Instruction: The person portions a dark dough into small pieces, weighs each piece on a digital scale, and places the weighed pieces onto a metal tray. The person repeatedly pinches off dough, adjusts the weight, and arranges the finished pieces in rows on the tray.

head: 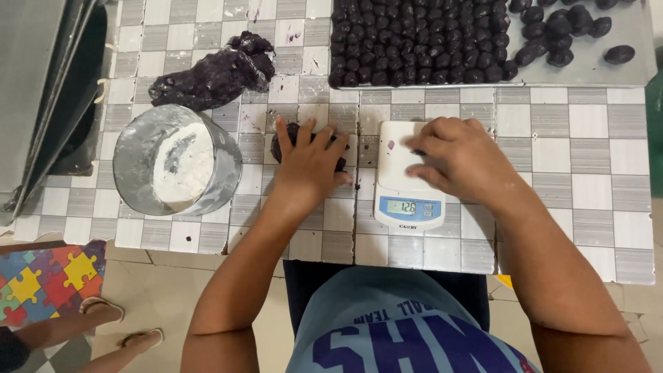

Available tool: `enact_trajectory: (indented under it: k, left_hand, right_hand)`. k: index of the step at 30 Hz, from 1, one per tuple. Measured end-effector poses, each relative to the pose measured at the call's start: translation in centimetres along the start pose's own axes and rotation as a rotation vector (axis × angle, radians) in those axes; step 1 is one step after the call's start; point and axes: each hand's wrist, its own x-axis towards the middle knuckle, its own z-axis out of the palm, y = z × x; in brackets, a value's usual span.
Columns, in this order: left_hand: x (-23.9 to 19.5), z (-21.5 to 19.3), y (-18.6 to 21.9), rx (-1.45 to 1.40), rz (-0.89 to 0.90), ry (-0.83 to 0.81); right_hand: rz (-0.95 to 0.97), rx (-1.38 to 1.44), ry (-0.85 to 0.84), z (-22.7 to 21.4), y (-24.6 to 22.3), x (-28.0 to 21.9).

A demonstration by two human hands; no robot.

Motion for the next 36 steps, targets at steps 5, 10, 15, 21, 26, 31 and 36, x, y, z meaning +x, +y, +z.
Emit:
enact_trajectory:
  k: [5, 10, 15, 21, 26, 31, 36]
  left_hand:
    - [-0.1, 0.1, 0.2, 0.138, 0.092, 0.08]
    - [-0.8, -1.0, 1.4, 0.215, 0.184, 0.143]
    - [0.3, -1.8, 5.1, -0.039, 0.379, 0.68]
    - [1.9, -0.3, 5.7, -0.105, 0.273, 0.728]
    - [0.8, 0.8, 3.6, -0.214, 0.211, 0.768]
    - [0.3, 3.6, 3.4, -0.238, 0.114, 0.726]
    - [-0.4, 4.3, 3.8, -0.261, 0.134, 0.862]
  right_hand:
    - [-0.002, 0.035, 0.085, -3.3, 3.7, -0.8]
    - [-0.004, -0.084, 0.416, -8.3, 8.3, -3.2]
    - [-0.168, -0.044, 0.614, -7.1, 5.2, -1.7]
    - [0.028, 0.207, 0.41, -2.0, 4.9, -1.3]
    - [0.049, 0.224, 0.295, -1.7, 3.8, -1.2]
    - [-0.039, 0.202, 0.306, -1.7, 1.6, -0.3]
    - [-0.211, 0.114, 0.006, -1.0, -0.8, 0.3]
